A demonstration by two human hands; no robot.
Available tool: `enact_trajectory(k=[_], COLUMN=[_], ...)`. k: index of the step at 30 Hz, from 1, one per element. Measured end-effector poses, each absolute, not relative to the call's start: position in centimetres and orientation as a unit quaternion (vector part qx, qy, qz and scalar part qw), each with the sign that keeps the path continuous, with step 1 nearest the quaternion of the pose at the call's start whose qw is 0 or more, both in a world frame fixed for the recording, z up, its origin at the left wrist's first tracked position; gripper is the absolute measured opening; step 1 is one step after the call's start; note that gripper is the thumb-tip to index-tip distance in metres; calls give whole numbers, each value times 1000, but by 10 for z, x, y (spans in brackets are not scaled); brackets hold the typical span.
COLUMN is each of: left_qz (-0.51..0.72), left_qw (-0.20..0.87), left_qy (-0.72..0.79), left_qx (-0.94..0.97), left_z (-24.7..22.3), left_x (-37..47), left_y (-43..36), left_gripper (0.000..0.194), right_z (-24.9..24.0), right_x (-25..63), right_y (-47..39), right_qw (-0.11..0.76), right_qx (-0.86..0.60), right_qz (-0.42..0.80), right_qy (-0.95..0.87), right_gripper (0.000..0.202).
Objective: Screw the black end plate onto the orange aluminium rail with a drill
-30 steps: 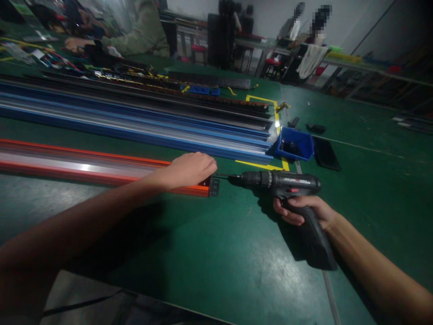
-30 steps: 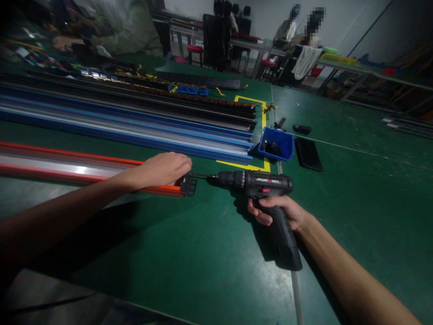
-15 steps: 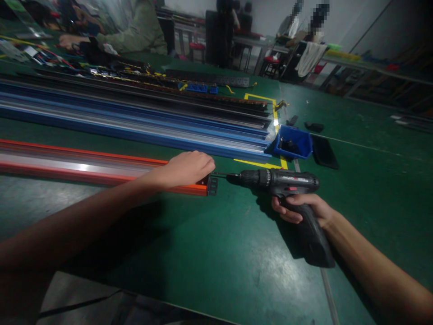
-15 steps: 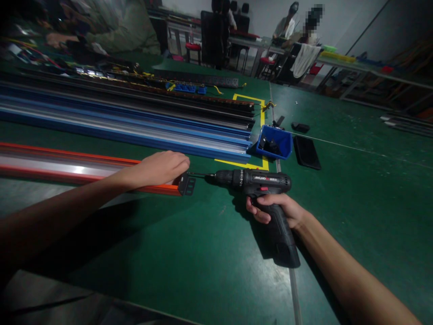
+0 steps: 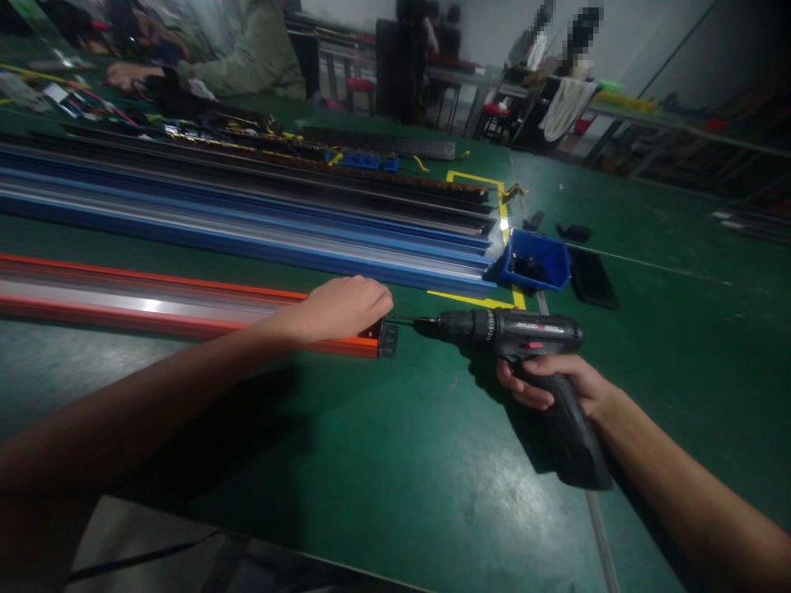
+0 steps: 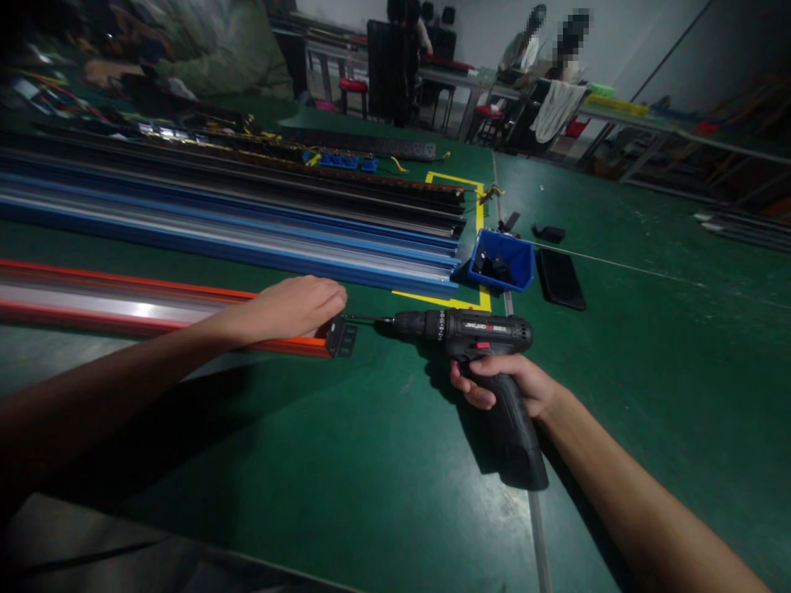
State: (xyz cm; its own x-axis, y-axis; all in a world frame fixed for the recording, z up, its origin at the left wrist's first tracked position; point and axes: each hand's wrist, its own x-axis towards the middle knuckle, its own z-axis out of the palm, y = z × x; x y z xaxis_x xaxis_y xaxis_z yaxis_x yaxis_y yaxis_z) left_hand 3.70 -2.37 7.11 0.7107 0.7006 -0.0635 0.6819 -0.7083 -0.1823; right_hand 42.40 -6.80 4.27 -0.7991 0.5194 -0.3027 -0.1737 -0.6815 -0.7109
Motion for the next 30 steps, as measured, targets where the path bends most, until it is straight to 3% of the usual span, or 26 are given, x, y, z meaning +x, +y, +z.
enact_trajectory(k=[30], left_qz=[61], left_qw=[43], left_qy=[-391], left_qx=[-918], left_z=[75], left_x=[40], left_y=[-25], left_gripper=[35], right_z=[44], right_x=[422], right_y=[-69], right_qw=[207], right_qx=[-272], right_qz=[873], right_qy=[-349], right_gripper=[23])
